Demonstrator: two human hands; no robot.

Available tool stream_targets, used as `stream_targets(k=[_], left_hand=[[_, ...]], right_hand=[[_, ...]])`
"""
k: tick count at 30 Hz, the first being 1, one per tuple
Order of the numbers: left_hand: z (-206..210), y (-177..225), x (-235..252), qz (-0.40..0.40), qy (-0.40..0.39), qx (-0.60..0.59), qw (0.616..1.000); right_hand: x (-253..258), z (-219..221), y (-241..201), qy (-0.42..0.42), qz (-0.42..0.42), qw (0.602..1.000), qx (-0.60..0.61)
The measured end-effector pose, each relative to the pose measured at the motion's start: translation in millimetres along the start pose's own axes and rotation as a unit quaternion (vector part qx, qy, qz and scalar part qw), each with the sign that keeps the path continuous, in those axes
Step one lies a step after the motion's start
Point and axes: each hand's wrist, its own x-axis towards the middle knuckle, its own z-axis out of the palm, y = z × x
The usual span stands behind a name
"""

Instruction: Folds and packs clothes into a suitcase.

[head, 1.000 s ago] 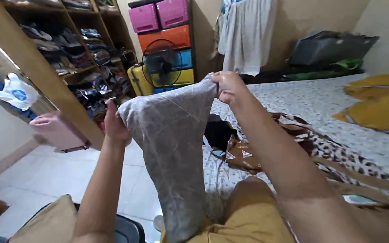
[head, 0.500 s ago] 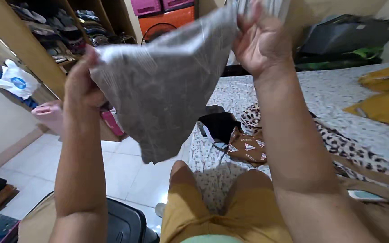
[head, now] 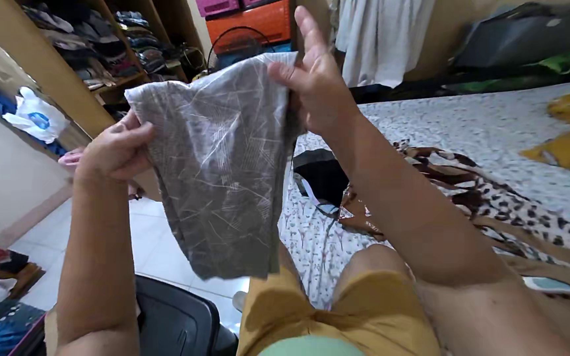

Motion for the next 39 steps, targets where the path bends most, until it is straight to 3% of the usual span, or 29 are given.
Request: stream_targets(k=[3,5,8,11,15,21,27,34,39], left_hand=[[10,4,-2,-0.056,0.007,0.058,0.997],[7,4,-2,-0.087,0.046,0.079,0.992],[8,4,-1,-0.077,0.138,0.081,0.984],[6,1,2,-0.022,0.181,0.058,0.981],[15,0,-5,0.060,0.191,0.042,0.979],[36,14,-31,0.052,0.128,0.115,0.984],[32,17,-39,0.222,0.125,0.205,0.945],[30,15,-46,0.245,0.149,0.179,0.941],[21,10,-67,0.267,0.205,0.303,0.891]], right_hand=[[-4,-1,4,-0.077,0.046,0.994,-0.055],[-8,1,1,-0.043,0.089,0.991,-0.087],[-9,7,-6,0.028,0.127,0.991,-0.025],[-10,12,-9,0.043,0.091,0.995,0.010],[-10,11,-19,0.024,0.028,0.999,-0.034],[-18,11,-29,0.015,-0.023,0.993,-0.118],[-19,9,-31,0.024,-0.113,0.983,-0.140],[-19,4,-32,0.027,-0.100,0.979,-0.175],[-35,-6,-31,0.006,-0.156,0.967,-0.201]])
